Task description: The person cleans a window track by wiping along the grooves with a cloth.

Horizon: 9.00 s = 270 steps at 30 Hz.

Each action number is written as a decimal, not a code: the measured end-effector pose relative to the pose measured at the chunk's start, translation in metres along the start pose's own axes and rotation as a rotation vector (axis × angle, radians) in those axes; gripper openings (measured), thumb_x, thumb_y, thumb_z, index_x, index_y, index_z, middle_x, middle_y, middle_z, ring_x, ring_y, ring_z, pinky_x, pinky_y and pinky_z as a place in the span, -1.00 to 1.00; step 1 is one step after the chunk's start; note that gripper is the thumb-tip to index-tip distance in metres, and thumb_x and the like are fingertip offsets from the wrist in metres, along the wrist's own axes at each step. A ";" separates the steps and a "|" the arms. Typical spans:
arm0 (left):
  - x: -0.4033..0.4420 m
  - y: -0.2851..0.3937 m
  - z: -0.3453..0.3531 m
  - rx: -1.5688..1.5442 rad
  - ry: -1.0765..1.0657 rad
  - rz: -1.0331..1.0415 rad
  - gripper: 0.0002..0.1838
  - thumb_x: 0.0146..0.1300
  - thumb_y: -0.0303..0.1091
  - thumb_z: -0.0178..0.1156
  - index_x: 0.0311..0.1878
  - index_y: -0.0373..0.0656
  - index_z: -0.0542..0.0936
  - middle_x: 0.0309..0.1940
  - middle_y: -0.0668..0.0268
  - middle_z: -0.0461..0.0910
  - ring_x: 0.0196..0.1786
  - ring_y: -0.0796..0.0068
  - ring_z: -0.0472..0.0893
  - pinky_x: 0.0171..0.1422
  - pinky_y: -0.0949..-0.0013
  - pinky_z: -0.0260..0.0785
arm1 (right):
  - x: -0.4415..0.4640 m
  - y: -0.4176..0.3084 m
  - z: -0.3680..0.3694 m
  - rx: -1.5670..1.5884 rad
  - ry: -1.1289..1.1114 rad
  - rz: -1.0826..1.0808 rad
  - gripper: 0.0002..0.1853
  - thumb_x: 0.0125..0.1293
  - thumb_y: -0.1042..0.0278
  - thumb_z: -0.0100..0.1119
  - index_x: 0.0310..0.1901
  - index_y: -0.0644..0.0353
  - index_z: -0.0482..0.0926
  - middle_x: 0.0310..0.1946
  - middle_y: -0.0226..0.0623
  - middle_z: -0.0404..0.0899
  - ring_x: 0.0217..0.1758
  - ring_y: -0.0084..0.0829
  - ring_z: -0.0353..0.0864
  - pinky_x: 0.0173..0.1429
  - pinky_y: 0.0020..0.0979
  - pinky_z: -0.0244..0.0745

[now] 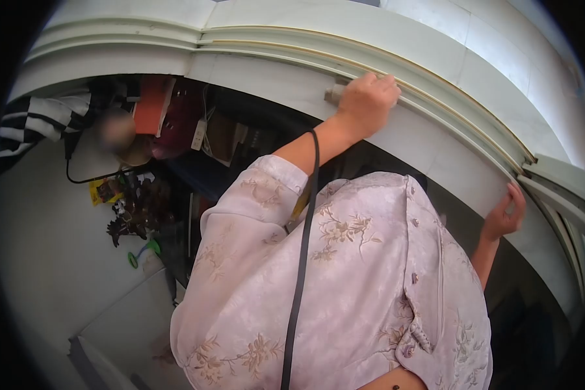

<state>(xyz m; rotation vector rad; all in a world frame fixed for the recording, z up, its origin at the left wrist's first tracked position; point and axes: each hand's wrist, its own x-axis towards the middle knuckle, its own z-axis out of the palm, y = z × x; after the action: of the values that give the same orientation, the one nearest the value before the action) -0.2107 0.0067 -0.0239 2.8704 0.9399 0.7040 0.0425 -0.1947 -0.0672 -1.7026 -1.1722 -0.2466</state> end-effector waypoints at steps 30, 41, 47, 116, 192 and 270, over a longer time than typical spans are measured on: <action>-0.092 -0.339 -0.150 0.953 -0.402 -0.405 -0.81 0.06 -0.41 -0.02 -0.26 -0.01 0.52 -0.25 0.40 0.47 -0.19 0.28 0.45 -0.12 0.31 0.34 | 0.145 -0.089 0.209 -0.201 -0.865 -0.359 -0.41 0.10 -0.18 -0.08 0.09 0.02 0.32 0.23 -0.29 0.15 0.37 -0.28 -0.08 0.35 -0.21 -0.22; -0.086 -0.303 -0.154 0.531 -0.389 -0.460 -0.77 0.05 -0.45 -0.04 -0.20 -0.06 0.50 -0.19 0.30 0.46 -0.20 0.13 0.45 -0.10 0.25 0.35 | 0.141 -0.083 0.208 -0.286 -0.845 -0.379 -0.39 0.04 -0.26 -0.10 0.08 -0.08 0.32 0.25 -0.30 0.13 0.38 -0.29 -0.10 0.37 -0.19 -0.22; -0.095 -0.372 -0.157 0.857 -0.505 -0.431 -0.85 0.04 -0.43 -0.03 -0.35 -0.07 0.53 -0.31 0.30 0.49 -0.28 0.19 0.50 -0.20 0.26 0.41 | 0.142 -0.088 0.205 -0.299 -0.864 -0.362 -0.39 0.02 -0.25 -0.07 0.08 -0.08 0.32 0.24 -0.29 0.14 0.38 -0.28 -0.08 0.37 -0.19 -0.18; -0.055 -0.122 -0.161 -1.980 0.363 -0.912 -0.61 0.29 -0.29 -0.16 0.10 -0.33 0.28 -0.05 0.07 0.43 -0.06 0.27 0.47 0.10 0.30 0.32 | 0.106 -0.215 0.220 0.837 -0.933 0.063 -0.47 0.08 0.12 0.19 0.06 0.17 0.37 0.03 -0.20 0.42 0.12 -0.31 0.36 0.19 -0.33 0.20; -0.103 -0.234 -0.067 0.176 0.596 -1.076 -0.68 -0.08 -0.43 0.16 -0.19 -0.15 0.40 -0.22 0.25 0.43 -0.10 0.21 0.39 -0.01 0.18 0.15 | 0.076 -0.431 0.525 0.167 -0.817 -0.880 -0.84 -0.01 0.41 0.08 -0.33 0.05 0.56 -0.27 -0.28 0.46 -0.17 -0.29 0.51 -0.18 -0.35 0.45; -0.064 -0.385 -0.190 0.184 -0.727 -1.232 -0.45 -0.02 -0.52 -0.15 0.15 -0.02 0.30 -0.35 0.07 0.57 -0.40 0.33 0.59 -0.24 0.32 0.40 | 0.066 -0.316 0.398 0.431 -0.869 -0.524 -0.89 0.02 0.49 -0.06 -0.43 0.05 0.46 -0.42 -0.35 0.36 -0.24 -0.38 0.38 -0.15 -0.40 0.22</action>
<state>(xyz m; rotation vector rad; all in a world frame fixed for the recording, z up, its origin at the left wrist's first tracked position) -0.5511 0.2649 0.0530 1.7124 2.1692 -0.4971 -0.3117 0.1721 -0.0172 -1.0857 -2.1229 0.4610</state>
